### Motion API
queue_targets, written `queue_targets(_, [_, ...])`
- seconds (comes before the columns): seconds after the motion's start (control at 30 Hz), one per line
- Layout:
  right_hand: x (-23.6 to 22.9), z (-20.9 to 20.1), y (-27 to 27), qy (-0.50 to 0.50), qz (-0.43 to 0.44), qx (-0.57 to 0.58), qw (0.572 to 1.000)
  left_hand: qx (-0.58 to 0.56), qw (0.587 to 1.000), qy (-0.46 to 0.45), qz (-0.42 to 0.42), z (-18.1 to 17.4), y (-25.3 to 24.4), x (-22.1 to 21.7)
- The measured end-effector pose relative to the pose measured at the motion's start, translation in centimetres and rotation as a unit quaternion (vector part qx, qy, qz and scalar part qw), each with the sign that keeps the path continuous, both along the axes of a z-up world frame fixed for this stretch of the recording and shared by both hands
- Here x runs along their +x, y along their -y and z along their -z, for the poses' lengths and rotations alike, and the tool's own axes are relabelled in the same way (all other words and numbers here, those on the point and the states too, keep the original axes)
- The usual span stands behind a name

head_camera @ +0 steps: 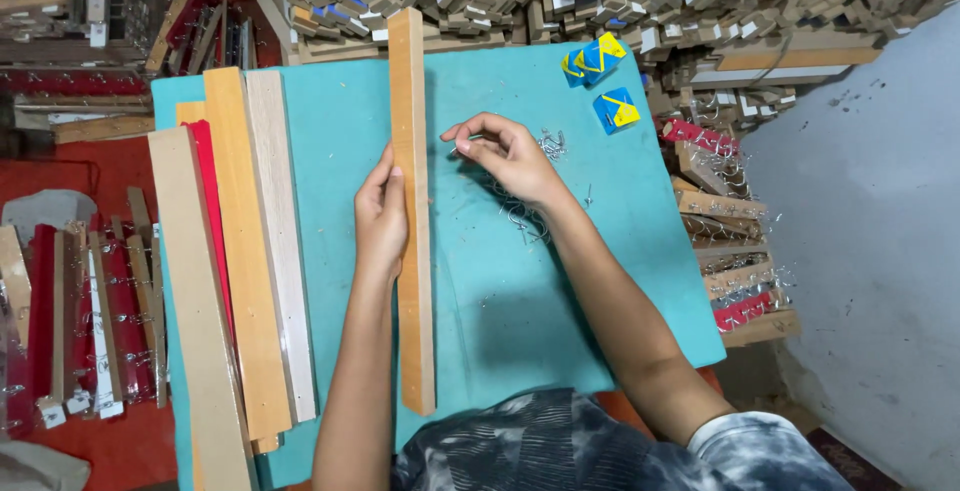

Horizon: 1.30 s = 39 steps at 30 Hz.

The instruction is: Attach metal clips to wooden strips by picking them from a pile and pressing them into pre-drilled holes.

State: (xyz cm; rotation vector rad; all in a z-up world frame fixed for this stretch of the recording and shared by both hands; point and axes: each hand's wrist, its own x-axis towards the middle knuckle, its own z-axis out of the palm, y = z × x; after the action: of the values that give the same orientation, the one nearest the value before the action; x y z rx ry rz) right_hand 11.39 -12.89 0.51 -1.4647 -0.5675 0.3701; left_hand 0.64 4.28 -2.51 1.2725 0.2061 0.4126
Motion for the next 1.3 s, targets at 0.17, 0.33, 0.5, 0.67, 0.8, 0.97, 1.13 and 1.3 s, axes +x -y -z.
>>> queue_targets(0.17, [-0.7,-1.1,0.4,0.009,0.013,0.009,1.0,-0.047,0.998,-0.033,0.032,0.8,0.3,0.4])
queue_targets(0.33, [-0.4,-1.1,0.9,0.02,0.031,0.027,0.999,-0.037,0.997,-0.025,0.058,0.4,0.7,0.2])
queue_targets(0.5, [-0.8,-2.4,1.0,0.069,0.052,0.047,0.995,-0.062,0.994,0.015,0.09,-0.7,1.0,-0.3])
queue_targets(0.67, [-2.2,-4.8,0.7,0.107,0.038,0.049,0.992,-0.058,0.99,0.047,0.115,-1.7,1.0,-0.8])
queue_targets(0.8, [-3.2,-5.4,0.5,0.128,0.032,0.052,0.99,-0.057,0.986,0.072,0.141,-1.0,0.7,-0.9])
queue_targets(0.97, [-4.8,-5.7,0.2,0.14,0.028,0.056,0.988,-0.088,0.977,0.102,0.164,-2.4,0.7,-1.4])
queue_targets(1.13, [-6.1,-5.2,0.4,0.186,0.022,0.026,0.982,-0.117,0.97,0.128,0.17,-2.8,0.4,-1.1])
queue_targets(1.3, [-6.8,-3.5,0.5,0.094,0.022,0.04,0.995,-0.101,0.968,0.144,0.181,-3.2,-0.5,-1.1])
